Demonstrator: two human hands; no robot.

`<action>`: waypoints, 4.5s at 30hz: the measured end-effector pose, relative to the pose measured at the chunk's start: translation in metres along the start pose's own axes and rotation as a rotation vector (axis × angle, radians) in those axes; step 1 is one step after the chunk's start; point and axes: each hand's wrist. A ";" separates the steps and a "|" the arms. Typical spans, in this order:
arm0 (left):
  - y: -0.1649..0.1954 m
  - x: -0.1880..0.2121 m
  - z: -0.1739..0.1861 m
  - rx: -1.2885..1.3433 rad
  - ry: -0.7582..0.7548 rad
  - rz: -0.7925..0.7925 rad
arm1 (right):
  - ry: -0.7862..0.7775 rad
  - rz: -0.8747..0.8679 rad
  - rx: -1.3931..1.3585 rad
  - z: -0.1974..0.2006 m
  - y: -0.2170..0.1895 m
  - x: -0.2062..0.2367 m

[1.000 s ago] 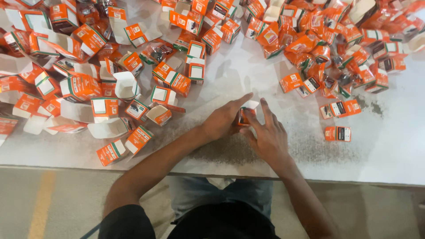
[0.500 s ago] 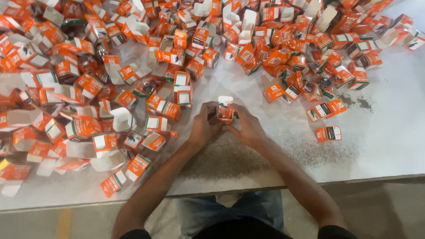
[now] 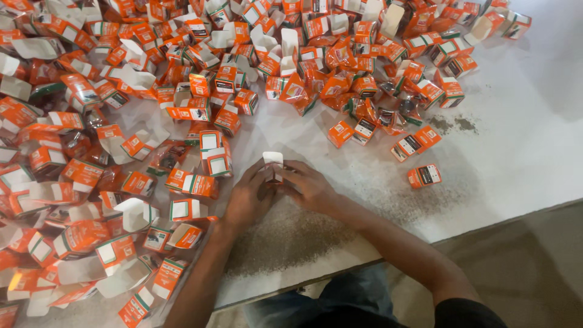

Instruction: The person folds small orange cardboard boxes at a table covered with a large pile of flat and partially folded boxes. They pick up a box, press its flaps and edges to shape and close it, set the finished box back on the pile, and repeat with the next box.

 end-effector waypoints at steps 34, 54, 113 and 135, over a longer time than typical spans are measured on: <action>-0.008 0.005 -0.008 0.159 0.080 -0.084 | -0.062 0.028 -0.043 0.003 0.014 0.008; -0.085 0.005 -0.038 -0.072 0.069 -0.587 | -0.045 -0.145 -0.396 0.003 0.010 0.025; 0.030 -0.268 0.007 -0.314 0.041 -0.172 | -0.042 -0.292 -0.316 0.031 -0.038 -0.015; 0.026 0.026 -0.008 0.260 -0.035 0.148 | 0.453 -0.522 -0.845 0.046 -0.051 0.052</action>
Point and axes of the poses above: each hand's wrist, its own x-axis away from the middle knuckle, its own z-axis out of the back of the hand, y = z × x, and after that the axes turned 1 degree about z, right-handed
